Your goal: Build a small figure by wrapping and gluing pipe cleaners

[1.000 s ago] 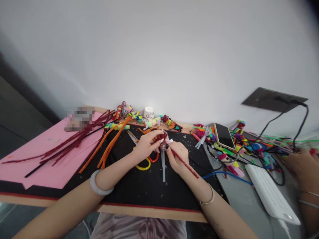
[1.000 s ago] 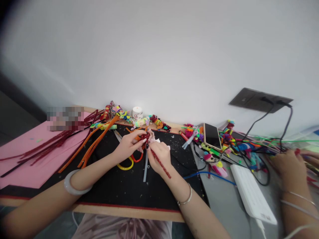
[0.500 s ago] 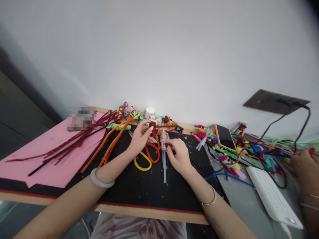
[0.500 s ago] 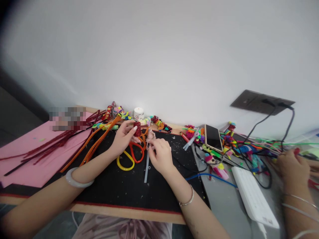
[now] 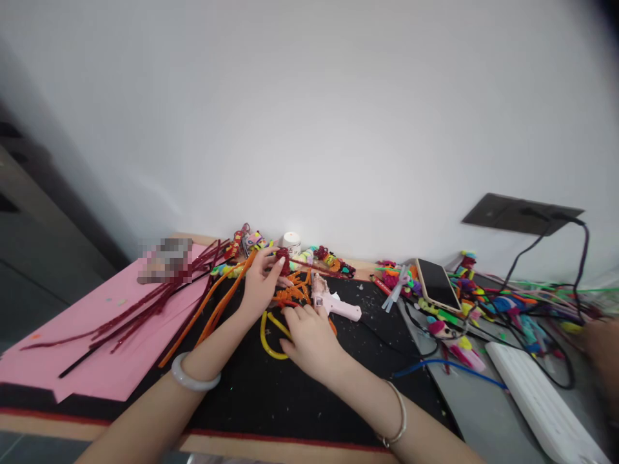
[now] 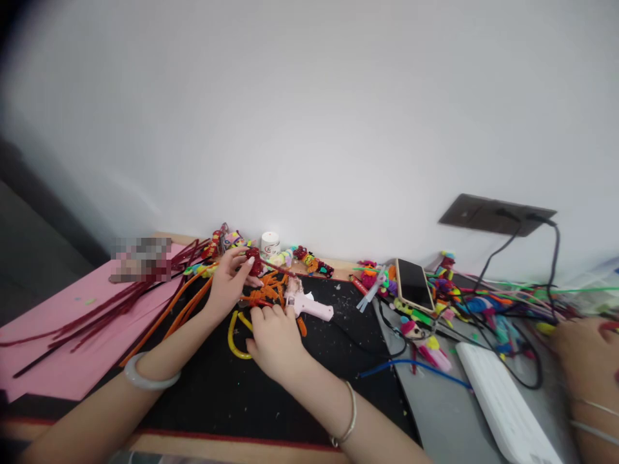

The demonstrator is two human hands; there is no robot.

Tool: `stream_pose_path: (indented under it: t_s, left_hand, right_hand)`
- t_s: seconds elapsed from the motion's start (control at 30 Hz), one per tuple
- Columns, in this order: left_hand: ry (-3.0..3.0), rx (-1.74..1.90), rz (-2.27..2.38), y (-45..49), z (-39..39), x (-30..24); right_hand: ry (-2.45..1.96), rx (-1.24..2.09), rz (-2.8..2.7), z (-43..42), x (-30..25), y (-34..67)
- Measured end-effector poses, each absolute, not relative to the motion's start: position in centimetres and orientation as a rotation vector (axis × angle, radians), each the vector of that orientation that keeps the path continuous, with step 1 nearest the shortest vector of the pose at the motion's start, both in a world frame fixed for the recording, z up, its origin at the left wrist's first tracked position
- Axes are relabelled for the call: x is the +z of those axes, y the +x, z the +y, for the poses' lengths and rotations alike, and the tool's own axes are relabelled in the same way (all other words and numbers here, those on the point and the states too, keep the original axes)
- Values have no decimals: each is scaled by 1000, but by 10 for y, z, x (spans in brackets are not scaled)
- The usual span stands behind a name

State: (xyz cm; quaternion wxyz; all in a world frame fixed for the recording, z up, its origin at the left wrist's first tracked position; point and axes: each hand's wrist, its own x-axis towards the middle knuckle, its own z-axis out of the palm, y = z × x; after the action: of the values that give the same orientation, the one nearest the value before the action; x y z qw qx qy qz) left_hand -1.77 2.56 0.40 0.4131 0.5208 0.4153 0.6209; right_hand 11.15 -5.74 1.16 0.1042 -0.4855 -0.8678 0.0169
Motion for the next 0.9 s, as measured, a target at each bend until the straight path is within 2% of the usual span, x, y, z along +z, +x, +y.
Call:
stream_pose_path:
  t_s: [0.27, 0.47, 0.57, 0.8, 0.9]
  left_hand:
    - [1278, 1713, 1059, -36, 32, 14]
    - [1133, 1867, 1092, -47, 44, 6]
    - [1038, 1931, 1089, -50, 48, 3]
    - [1022, 1941, 1073, -46, 44, 8]
    - [1089, 1877, 1068, -39, 38, 7]
  right_hand:
    - [-1852, 194, -2450, -46, 20, 82]
    - [-1788, 303, -2362, -47, 40, 111]
    - [-1801, 244, -2296, -50, 44, 126]
    - [-1832, 94, -2046, -43, 30, 155]
    - [-1704, 88, -1958, -38, 21, 164]
